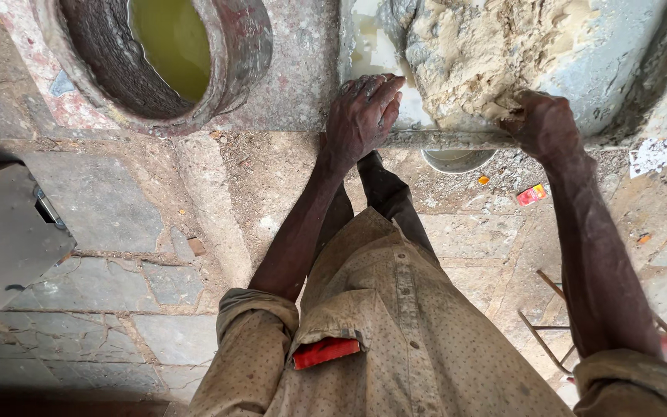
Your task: The person mixes a white powdery substance with water in a stone basin using their hands. They repeatedly scoop water from a bucket, add it to the powder, and knead the mixture into a paste. The person also retrieves more powder from a sack and adds it to the basin to continue mixing.
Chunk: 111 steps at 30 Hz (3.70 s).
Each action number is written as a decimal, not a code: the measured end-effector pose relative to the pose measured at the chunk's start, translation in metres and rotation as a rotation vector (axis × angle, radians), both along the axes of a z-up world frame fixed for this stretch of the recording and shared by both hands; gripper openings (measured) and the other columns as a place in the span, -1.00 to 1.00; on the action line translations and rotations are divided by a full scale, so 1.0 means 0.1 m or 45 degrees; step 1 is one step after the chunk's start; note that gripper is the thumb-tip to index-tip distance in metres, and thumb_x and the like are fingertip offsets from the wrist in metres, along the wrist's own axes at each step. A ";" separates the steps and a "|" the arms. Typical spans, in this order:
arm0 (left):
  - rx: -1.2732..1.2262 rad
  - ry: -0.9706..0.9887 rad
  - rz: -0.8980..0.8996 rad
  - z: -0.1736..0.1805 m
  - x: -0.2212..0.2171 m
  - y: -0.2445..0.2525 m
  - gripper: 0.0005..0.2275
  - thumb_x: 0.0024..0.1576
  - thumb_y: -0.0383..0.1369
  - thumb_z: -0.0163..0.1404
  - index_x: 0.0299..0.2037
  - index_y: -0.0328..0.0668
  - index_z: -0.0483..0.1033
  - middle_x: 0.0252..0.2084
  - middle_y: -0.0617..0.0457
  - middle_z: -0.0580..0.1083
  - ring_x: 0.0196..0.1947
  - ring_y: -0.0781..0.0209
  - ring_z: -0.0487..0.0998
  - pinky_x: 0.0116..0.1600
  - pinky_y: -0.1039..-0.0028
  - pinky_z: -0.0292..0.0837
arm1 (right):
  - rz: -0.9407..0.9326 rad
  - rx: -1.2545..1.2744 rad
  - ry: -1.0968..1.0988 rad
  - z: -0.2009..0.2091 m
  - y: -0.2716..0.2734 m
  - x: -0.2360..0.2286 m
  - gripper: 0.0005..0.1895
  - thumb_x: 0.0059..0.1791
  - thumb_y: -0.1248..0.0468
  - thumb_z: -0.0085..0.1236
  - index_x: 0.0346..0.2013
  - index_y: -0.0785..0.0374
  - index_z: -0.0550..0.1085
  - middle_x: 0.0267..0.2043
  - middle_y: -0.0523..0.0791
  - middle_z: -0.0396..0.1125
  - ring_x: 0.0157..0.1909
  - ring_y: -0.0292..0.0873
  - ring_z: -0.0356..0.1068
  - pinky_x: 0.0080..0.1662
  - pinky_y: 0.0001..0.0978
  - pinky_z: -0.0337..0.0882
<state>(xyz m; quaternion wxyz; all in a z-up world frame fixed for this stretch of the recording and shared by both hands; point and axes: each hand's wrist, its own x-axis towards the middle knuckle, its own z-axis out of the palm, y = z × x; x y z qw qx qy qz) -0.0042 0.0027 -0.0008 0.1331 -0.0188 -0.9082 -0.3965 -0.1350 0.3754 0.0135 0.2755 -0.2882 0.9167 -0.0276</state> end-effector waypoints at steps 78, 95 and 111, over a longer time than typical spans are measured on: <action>0.176 0.172 0.147 -0.44 0.10 0.11 -0.68 0.28 -0.31 0.12 0.23 -0.03 0.46 0.00 -0.13 0.60 -0.19 0.14 0.70 -0.14 0.35 0.70 | -0.088 -0.182 -0.352 0.70 -1.38 -0.75 0.03 -0.08 0.01 0.52 0.49 0.37 0.16 0.45 0.17 0.21 0.39 0.15 0.30 0.37 -0.01 0.44; 0.271 0.071 0.145 -0.29 0.11 0.04 -0.62 0.30 -0.34 0.08 0.33 -0.04 0.36 0.13 -0.10 0.56 0.04 0.05 0.64 0.11 0.30 0.66 | 0.306 -0.408 0.266 0.81 -1.15 -0.73 -0.46 0.17 0.13 0.34 0.31 0.30 0.31 0.15 0.11 0.44 -0.02 -0.02 0.47 -0.09 -0.25 0.63; 0.176 0.051 0.121 -0.37 0.15 0.13 -0.59 0.31 -0.33 0.06 0.37 -0.02 0.36 0.06 -0.09 0.58 -0.02 0.02 0.67 0.04 0.25 0.68 | 0.020 -0.077 -0.023 0.78 -1.36 -0.90 -0.10 0.11 -0.02 0.33 0.54 0.29 0.07 0.13 0.23 0.40 -0.06 0.24 0.42 -0.05 0.07 0.60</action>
